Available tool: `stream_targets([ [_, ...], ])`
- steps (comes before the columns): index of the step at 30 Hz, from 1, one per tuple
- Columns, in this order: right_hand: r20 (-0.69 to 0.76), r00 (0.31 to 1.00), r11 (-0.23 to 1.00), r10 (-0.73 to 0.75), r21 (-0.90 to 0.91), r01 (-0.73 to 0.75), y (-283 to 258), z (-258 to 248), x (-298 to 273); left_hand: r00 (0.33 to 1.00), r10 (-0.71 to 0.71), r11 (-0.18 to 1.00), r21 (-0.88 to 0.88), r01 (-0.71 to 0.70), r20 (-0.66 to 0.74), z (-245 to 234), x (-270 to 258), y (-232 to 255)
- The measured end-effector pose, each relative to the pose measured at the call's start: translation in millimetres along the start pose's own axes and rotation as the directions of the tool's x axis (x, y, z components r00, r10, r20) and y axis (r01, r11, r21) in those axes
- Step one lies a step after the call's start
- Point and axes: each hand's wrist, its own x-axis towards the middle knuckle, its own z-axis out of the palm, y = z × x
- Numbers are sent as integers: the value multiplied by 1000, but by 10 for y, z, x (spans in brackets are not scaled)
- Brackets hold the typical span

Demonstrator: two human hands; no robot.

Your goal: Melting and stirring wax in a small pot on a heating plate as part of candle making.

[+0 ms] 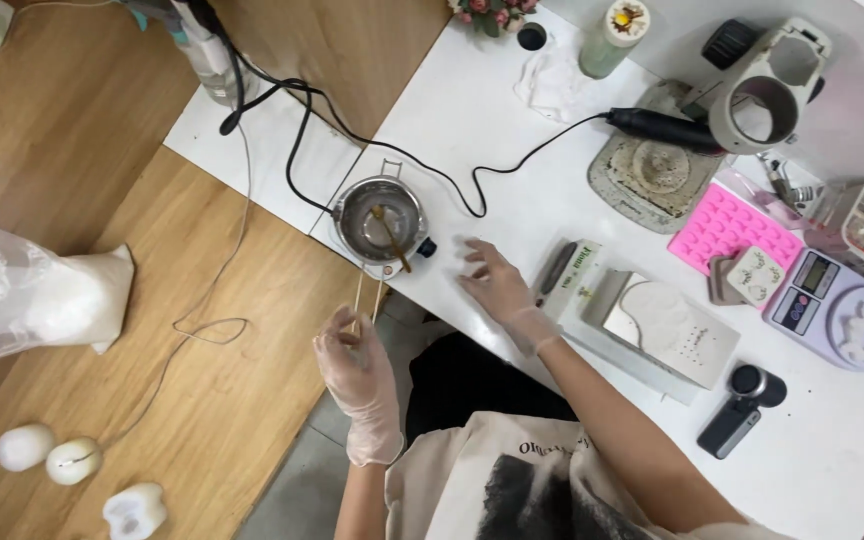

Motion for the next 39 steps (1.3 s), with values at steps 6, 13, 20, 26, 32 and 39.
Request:
stream_targets([
  [6, 42, 959, 935, 280, -236, -263, -274, 528, 483, 931, -290, 956, 114, 271, 223, -164, 309, -468],
  [13, 34, 930, 899, 365, -271, -343, -487, 506, 579, 677, -529, 761, -67, 645, 511, -97, 519, -494],
  [20, 142, 902, 895, 409, 130, -426, 106, 709, 639, 637, -447, 809, -20, 587, 628, -87, 652, -657],
  [26, 152, 899, 826, 411, 354, -438, 404, 871, 663, 615, -435, 786, -56, 616, 658, -134, 706, -717],
  [32, 155, 908, 847, 390, 325, -420, 459, 896, 653, 630, -421, 800, -59, 597, 653, -206, 682, -764],
  [39, 117, 920, 856, 373, 339, -390, 678, 988, 673, 619, -421, 802, -48, 596, 663, -291, 675, -738],
])
